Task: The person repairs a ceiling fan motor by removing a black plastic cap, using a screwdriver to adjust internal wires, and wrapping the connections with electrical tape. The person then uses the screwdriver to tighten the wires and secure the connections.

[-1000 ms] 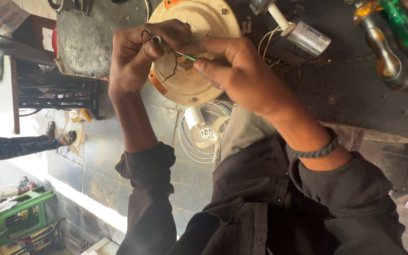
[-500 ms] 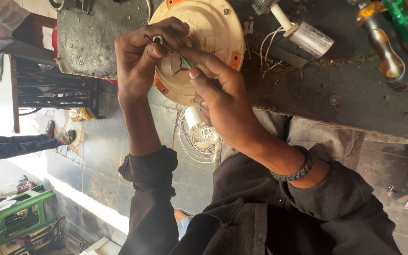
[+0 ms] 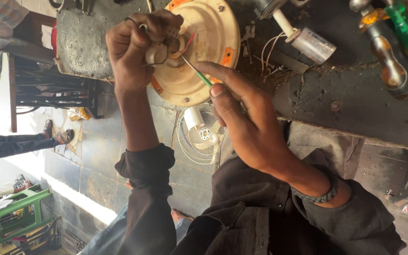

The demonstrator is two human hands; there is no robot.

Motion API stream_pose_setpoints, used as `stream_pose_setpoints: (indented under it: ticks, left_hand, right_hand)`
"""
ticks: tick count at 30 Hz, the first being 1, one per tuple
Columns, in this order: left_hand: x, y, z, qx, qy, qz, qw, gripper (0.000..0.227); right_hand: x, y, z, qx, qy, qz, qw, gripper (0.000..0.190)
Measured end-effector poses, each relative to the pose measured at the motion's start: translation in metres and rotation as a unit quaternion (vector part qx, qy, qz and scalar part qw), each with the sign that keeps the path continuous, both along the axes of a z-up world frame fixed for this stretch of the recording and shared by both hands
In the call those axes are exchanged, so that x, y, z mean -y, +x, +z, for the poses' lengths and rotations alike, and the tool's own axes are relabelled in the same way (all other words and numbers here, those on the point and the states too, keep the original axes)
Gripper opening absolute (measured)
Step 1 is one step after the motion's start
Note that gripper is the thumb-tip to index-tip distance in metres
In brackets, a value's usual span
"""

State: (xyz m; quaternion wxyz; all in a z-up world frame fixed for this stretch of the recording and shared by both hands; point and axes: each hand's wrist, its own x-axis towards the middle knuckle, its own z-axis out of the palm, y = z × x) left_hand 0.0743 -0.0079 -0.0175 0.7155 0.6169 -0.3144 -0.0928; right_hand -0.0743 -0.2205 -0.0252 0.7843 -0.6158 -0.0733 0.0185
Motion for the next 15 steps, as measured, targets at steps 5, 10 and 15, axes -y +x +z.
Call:
stream_pose_setpoints:
  ticks: [5,10,15]
  left_hand:
    - [0.002,0.009,-0.004,-0.006,-0.047,-0.038,0.998,0.027]
    - [-0.001,0.011,-0.004,-0.028,-0.046,-0.039,0.998,0.027]
    - [0.000,0.006,-0.001,-0.010,-0.015,-0.034,0.999,0.029]
  right_hand:
    - [-0.003,0.016,-0.002,0.118,-0.095,-0.063,0.986,0.034]
    - [-0.017,0.026,-0.012,0.127,-0.129,-0.106,0.978,0.029]
    - [-0.024,0.038,-0.020,0.202,-0.182,-0.166,0.948,0.025]
